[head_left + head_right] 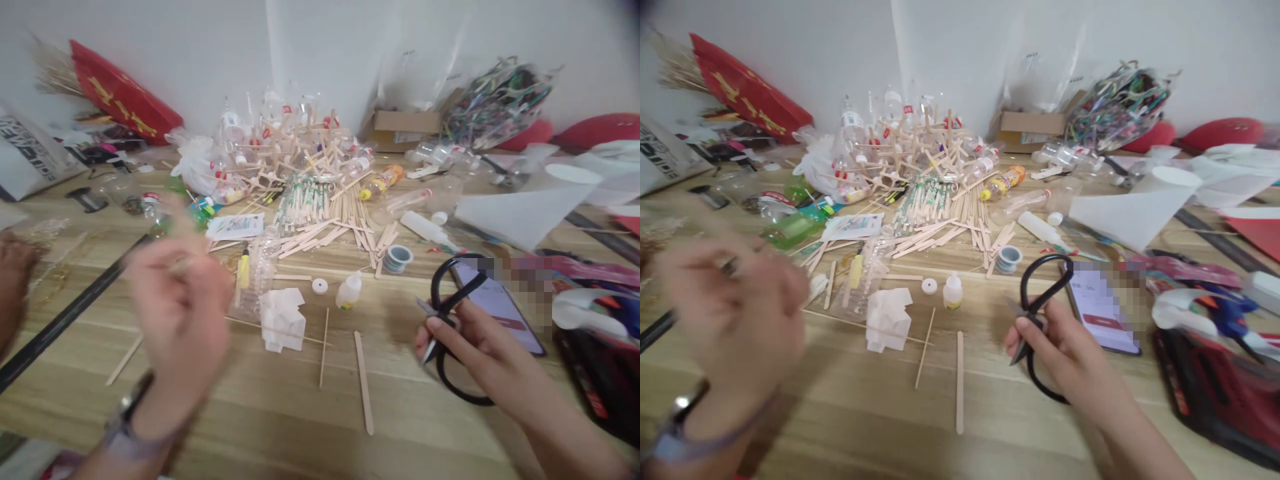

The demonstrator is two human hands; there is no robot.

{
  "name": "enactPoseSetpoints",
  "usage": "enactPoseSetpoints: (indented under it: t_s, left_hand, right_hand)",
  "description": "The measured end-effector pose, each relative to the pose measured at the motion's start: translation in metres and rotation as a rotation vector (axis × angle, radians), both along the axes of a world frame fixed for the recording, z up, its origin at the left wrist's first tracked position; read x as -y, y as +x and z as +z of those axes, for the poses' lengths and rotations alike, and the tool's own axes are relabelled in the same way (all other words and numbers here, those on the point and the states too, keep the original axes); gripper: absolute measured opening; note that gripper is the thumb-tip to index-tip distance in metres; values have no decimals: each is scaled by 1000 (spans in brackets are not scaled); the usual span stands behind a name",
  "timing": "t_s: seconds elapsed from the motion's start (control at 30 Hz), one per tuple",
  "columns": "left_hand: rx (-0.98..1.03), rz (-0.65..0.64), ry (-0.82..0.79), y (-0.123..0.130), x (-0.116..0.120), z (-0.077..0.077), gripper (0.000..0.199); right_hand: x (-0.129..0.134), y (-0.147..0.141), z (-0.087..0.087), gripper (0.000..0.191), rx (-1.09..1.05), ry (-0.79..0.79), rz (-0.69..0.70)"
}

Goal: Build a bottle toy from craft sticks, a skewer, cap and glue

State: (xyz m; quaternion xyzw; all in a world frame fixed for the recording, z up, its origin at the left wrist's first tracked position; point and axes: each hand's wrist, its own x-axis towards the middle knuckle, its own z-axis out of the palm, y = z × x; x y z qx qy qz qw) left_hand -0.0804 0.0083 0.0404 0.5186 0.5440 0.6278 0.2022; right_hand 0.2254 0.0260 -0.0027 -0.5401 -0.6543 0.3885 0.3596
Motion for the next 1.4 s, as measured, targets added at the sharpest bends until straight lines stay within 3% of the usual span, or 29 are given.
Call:
enactPoseSetpoints:
  t_s: [0.1,0.17,0.33,0.47,0.73,0.9,1.03,1.13,1.3,1.37,1.4]
  left_hand:
    - [146,-511,-514,51,24,-23,33]
    - [217,-639,-645,74,30,-37,40]
    - [170,-637,-707,89,28,-52,36]
    - [48,-597,-690,86,26,-51,33]
    - [-199,-521,-474,87,28,-54,26]
    - [-407,-556,-319,84,31,-57,41]
    - [-658,-516,-147,83,34,-58,42]
    - [-783,-457,-29,84,36,-59,44]
    - [-795,-434,55,84,36,-60,49]
    - [-687,-479,27,83,36,-58,49]
    - [-609,-521,-12,83,36,-56,48]
  right_hand:
    - [17,-16,15,26,211,108,128]
    - [26,-27,19,22,328,145,176]
    - [32,-42,9,22,474,421,131]
    - [30,-43,1,25,508,485,122]
    - [34,-42,-3,26,602,594,115]
    - [35,-40,1,23,702,800,107]
    - [35,-41,3,27,679,944,86]
    - [37,-43,1,19,486,758,55]
    - [44,-48,1,31,84,61,140]
    - [45,-48,2,31,9,-25,159]
    - [44,-48,3,31,23,16,145]
